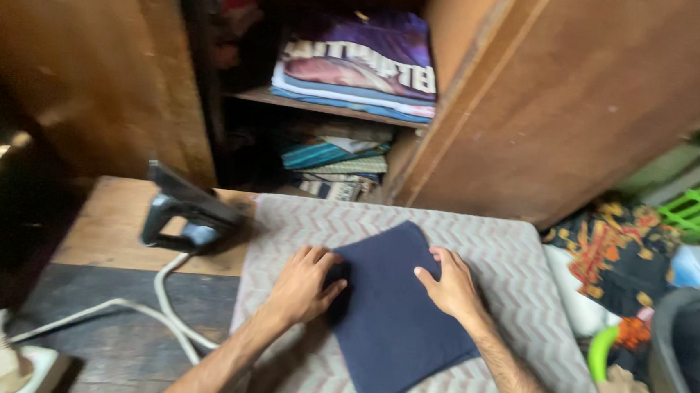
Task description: The person irons a blue shirt on an ironing board, folding and smoothing the fabric by hand and with an iron before folding it into a square.
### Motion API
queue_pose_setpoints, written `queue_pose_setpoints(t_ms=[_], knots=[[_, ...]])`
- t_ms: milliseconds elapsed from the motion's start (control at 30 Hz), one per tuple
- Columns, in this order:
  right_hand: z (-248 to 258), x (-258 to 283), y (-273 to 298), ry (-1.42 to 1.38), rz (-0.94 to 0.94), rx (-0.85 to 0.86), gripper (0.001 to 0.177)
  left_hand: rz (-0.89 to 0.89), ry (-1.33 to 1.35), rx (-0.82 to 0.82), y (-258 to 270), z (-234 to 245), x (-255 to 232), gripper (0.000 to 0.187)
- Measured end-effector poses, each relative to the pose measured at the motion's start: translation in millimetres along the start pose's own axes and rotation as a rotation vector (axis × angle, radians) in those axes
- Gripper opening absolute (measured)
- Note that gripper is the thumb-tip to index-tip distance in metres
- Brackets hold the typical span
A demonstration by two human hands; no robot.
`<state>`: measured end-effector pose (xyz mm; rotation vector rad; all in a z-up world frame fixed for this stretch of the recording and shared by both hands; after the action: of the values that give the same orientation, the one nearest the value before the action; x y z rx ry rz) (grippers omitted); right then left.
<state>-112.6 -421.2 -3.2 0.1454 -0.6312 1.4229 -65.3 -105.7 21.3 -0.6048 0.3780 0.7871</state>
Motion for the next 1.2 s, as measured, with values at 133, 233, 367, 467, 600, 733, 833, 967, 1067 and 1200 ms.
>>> queue_pose_setpoints(t_ms=[133, 233, 367, 467, 600, 733, 833, 967, 1067, 1200], knots=[[18.9, -39.2, 26.8, 0.055, -0.218, 0.116, 0.061, -0.088, -0.074, 0.098, -41.7, -39.6, -21.4, 0.046], [30.9, -49.8, 42.9, 0.035, -0.354, 0.232, 0.06, -0.16, -0.116, 0.14, -58.2, -65.7, -41.7, 0.047], [43.4, -53.5, 53.8, 0.01, -0.397, 0.272, 0.056, -0.204, -0.173, 0.219, -59.7, -90.7, -69.3, 0.046], [52.4, -50.5, 56.8, 0.052, -0.346, 0.307, 0.056, -0.242, -0.138, 0.218, -45.3, -100.2, -91.6, 0.041], [59.7, -47.7, 68.5, -0.14, -0.574, 0.509, 0.059, -0.281, -0.098, 0.262, -20.4, -101.1, -127.5, 0.059], [61.5, -52.1, 80.3, -0.236, -0.579, 0.468, 0.062, -0.252, -0.119, 0.38, 1.9, -96.0, -155.6, 0.096], [52.6, -55.8, 85.7, -0.708, -0.61, 0.472, 0.054, -0.205, -0.214, 0.42, 15.0, -98.0, -165.9, 0.103], [55.4, -56.8, 92.8, -0.833, -0.536, 0.451, 0.063, -0.151, -0.328, 0.389, 30.5, -102.3, -174.2, 0.091], [60.3, -46.1, 89.4, -1.035, -0.405, 0.463, 0.035, -0.064, -0.325, 0.344, 38.8, -102.4, -177.9, 0.086], [84.2, -14.5, 76.9, -1.093, -0.261, 0.521, 0.035, -0.003, -0.446, 0.311, 51.6, -103.5, -168.3, 0.083]])
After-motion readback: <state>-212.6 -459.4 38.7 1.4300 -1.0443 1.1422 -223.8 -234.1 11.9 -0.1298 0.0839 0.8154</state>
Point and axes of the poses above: each hand's wrist, its own y-axis away from the middle knuckle, its own z-axis out of the back of the hand, x = y × z, the point moved 2 cm from there along -y, towards the middle knuckle
